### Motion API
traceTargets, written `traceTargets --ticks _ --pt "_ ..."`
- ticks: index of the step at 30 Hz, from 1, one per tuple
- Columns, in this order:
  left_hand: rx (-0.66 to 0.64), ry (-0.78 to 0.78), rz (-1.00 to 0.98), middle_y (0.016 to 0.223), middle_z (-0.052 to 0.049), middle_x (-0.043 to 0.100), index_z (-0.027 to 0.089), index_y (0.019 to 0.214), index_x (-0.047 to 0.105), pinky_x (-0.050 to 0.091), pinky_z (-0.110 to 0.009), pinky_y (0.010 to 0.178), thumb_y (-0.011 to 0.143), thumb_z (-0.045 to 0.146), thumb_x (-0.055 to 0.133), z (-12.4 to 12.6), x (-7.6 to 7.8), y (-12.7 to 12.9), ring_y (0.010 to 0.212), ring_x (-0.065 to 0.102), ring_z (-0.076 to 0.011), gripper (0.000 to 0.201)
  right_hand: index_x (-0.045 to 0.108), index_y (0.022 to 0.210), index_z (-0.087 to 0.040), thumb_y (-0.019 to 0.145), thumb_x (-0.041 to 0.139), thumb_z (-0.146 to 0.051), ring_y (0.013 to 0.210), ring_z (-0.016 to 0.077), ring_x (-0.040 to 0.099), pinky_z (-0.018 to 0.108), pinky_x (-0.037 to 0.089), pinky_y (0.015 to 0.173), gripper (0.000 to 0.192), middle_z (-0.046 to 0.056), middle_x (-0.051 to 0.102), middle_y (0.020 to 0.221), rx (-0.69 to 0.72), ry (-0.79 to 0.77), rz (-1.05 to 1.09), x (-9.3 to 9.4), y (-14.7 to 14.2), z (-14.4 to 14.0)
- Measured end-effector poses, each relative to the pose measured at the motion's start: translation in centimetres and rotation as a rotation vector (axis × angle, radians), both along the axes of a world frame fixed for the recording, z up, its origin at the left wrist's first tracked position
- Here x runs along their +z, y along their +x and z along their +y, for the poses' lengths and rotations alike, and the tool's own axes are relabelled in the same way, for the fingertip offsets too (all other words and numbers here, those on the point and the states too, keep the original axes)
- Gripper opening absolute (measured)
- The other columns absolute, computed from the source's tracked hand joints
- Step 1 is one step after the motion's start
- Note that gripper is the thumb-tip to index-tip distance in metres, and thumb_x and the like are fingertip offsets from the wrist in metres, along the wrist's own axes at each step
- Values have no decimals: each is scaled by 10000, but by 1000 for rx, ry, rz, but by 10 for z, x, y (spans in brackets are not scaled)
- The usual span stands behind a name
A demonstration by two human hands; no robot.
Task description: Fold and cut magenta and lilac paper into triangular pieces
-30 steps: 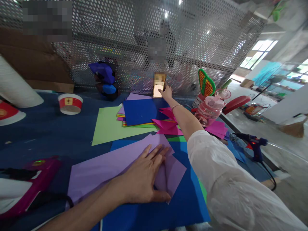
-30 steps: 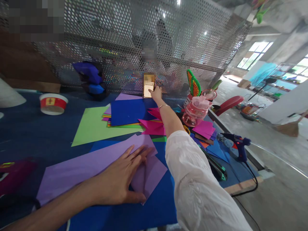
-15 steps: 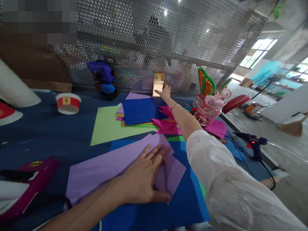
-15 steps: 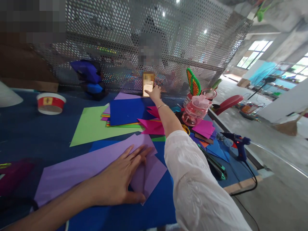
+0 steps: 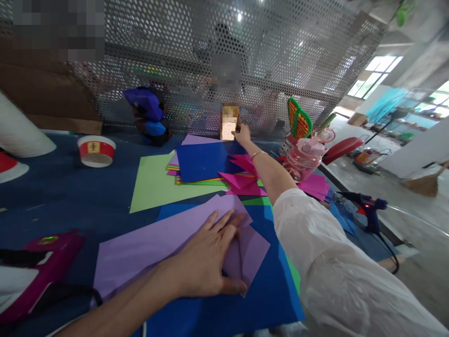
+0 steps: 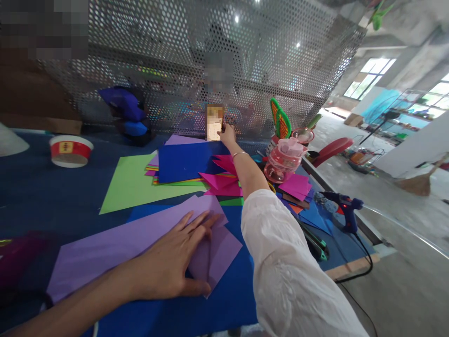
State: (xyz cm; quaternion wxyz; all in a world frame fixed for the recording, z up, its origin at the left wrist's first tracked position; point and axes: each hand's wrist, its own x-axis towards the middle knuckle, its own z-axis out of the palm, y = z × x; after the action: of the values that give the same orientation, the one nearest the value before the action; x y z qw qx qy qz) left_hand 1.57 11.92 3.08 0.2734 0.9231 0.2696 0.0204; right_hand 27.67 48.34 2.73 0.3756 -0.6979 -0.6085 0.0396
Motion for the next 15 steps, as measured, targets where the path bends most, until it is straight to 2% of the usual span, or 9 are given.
traceTargets --ticks 6,10,12,15 --pt "-3 39 -40 1725 -208 323 144 1586 448 136 -686 1324 697 697 858 -1 -1 0 1621 188 -462 1124 641 1261 -111 918 624 -146 1160 238 676 384 523 1075 345 180 682 1282 13 -7 -10 2 4 -3" --pt "-5 45 -2 1743 -207 279 123 1675 277 134 -662 1328 729 706 827 -1 -2 0 1630 183 -445 1240 640 1237 -102 962 581 -161 1188 244 664 387 523 1075 288 197 678 1282 -1 -20 -52 8 10 -14" --pt "-9 45 21 1756 -199 247 124 1691 228 125 -654 1330 744 726 804 0 -2 1 1636 174 -433 1261 648 1237 -107 987 604 -197 1199 250 657 418 530 1071 269 183 677 1285 -3 -29 -87 12 14 -22" --pt "-13 52 51 1768 -196 215 122 1688 237 103 -642 1334 757 767 769 1 -2 1 1644 151 -424 1252 650 1298 -155 1015 666 -331 1176 252 669 473 573 1015 334 125 667 1329 15 -45 -149 19 17 -33"
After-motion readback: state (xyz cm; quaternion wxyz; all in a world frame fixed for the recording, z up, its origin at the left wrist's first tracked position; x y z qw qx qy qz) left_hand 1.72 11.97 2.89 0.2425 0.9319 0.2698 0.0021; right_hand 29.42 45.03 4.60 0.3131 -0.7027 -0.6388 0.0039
